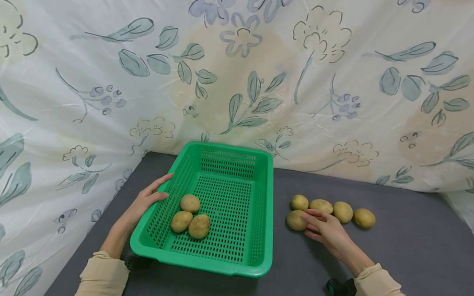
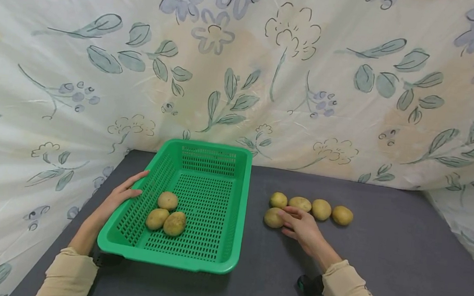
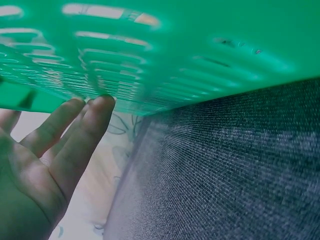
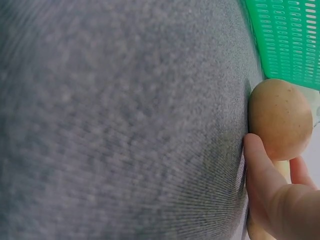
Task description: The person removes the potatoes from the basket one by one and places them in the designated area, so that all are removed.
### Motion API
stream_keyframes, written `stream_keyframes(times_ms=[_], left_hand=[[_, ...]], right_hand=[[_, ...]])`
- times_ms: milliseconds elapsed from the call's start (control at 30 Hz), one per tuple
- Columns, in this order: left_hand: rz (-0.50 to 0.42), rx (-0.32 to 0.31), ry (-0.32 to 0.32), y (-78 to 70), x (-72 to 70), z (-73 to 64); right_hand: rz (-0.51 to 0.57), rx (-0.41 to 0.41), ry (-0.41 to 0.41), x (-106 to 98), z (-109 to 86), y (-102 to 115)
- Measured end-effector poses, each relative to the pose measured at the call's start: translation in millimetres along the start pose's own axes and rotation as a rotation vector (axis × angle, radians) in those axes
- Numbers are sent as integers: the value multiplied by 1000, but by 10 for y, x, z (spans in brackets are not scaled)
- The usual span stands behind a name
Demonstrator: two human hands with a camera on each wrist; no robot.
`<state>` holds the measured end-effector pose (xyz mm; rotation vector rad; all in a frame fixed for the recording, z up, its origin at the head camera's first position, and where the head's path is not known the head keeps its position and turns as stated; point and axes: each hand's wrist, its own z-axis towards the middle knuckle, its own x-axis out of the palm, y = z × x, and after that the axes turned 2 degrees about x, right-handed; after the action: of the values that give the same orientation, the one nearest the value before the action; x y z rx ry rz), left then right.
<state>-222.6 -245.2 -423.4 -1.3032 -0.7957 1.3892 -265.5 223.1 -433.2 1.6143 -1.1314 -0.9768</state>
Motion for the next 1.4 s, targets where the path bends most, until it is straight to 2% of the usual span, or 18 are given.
stream_keyframes(times_ms=[300, 567, 933, 1133, 1400], left_hand=[[-17, 6, 1, 37, 7, 1], [-17, 5, -1, 33, -3, -4], [-16, 15, -1, 27, -6, -3], [-13, 14, -1, 43, -13, 9], [-31, -1, 1, 36, -8, -2]], right_hand=[[38, -19, -12, -96, -54, 26], [134, -3, -9, -233, -102, 55], [172, -17, 68, -387, -151, 129], [154, -29, 122, -425, -157, 268], [248, -17, 122, -449, -145, 475]])
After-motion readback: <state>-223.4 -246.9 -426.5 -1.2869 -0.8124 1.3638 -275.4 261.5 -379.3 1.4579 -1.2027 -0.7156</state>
